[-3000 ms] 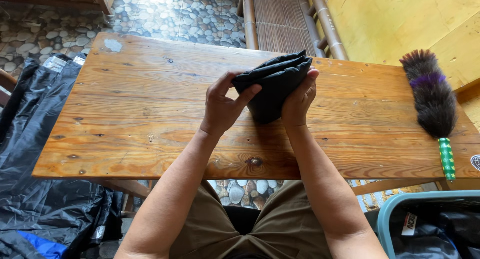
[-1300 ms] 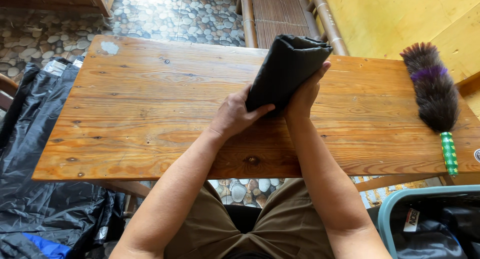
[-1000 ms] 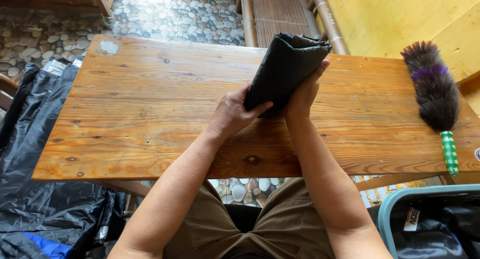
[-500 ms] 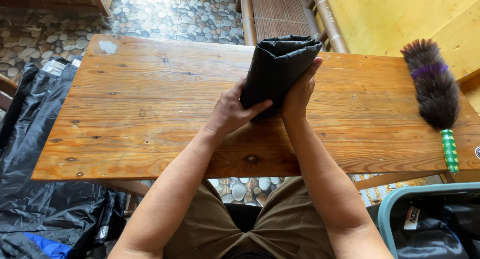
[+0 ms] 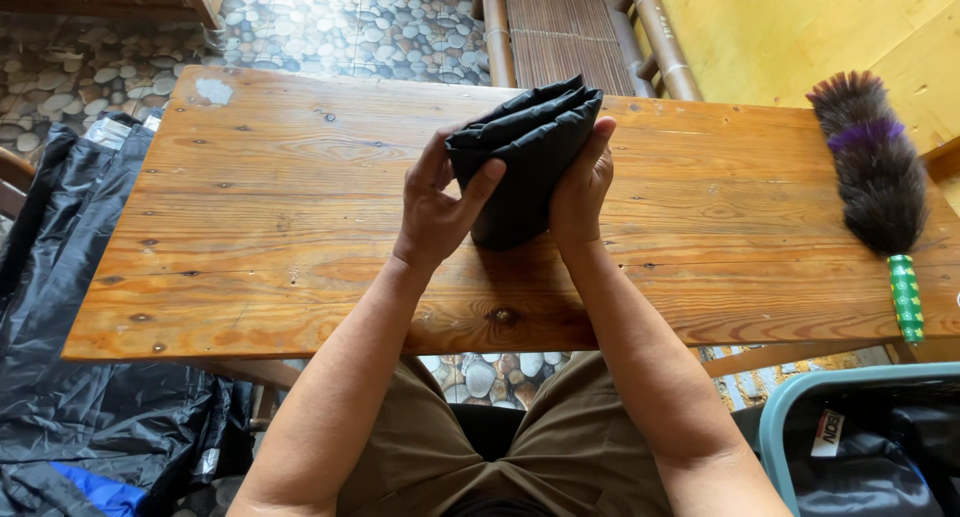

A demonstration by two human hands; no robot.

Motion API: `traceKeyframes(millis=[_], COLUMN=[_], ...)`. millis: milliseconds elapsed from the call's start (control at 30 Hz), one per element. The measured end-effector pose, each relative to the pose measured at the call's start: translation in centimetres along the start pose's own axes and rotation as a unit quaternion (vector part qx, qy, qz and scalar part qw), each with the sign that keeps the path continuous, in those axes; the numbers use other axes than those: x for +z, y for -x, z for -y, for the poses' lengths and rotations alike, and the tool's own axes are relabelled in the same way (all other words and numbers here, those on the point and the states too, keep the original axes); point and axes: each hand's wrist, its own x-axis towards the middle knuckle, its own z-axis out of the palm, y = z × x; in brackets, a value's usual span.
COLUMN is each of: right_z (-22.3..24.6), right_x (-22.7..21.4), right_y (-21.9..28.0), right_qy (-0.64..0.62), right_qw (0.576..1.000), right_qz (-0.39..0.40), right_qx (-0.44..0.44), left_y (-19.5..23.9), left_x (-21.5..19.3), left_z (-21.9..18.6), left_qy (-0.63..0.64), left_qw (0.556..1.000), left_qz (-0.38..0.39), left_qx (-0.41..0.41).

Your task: The person folds a black bag and secures it with a blue strap on a wooden table. They then pick up a large black plastic sheet, unfold it, and use a feather duster to wipe the surface before folding it again.

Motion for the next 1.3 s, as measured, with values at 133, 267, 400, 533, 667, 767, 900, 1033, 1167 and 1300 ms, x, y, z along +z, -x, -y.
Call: traceKeyframes(millis=[133, 267, 400, 533, 667, 767, 900, 1033, 1167, 1300], right_z=[-0.8, -2.4, -4.6, -4.2, -3.4, 0.5, 2.1, 1.9, -2.1, -8.8], right_x=[-0.1, -0.8, -2.1, -2.6, -3.5, -2.7, -1.2, -1.2, -1.4, -0.3], right_y=[0.0, -0.9, -2.0, -2.4, -3.4, -3.4, -3.4, -3.9, -5.2, -7.0], right_qy=[0.000, -0.004, 0.046, 0.061, 0.104, 0.129, 0.137, 0.209, 0.328, 0.280], right_qw=[1.000, 0.998, 0.992, 0.987, 0.973, 0.957, 0.933, 0.884, 0.812, 0.815], right_qz=[0.003, 0.005, 0.018, 0.035, 0.074, 0.133, 0.230, 0.311, 0.413, 0.483], right_qx=[-0.005, -0.055, -0.114, -0.148, -0.193, -0.223, -0.241, -0.280, -0.249, -0.155], left_y=[0.1, 0.3, 0.0, 0.3, -0.9, -2.6, -3.5, -1.6, -0.4, -0.3], left_x=[-0.2, 0.0, -0.1, -0.2, -0.6, -1.5, -0.8, -0.9, -0.3, -0.7], left_z=[-0.6, -1.7, -2.3, -1.0, -3.4, -6.9, -8.4, -4.3, -2.0, -1.9], left_qy=[-0.022, 0.049, 0.023, -0.018, -0.038, -0.113, -0.165, -0.212, -0.244, -0.276], left_qw=[1.000, 0.998, 0.997, 0.998, 0.988, 0.974, 0.966, 0.948, 0.919, 0.883], left_qz=[-0.016, 0.025, 0.045, 0.016, 0.030, 0.089, 0.076, 0.044, 0.015, 0.049], left_qx=[0.008, -0.037, -0.051, -0.061, -0.146, -0.174, -0.185, -0.235, -0.310, -0.376])
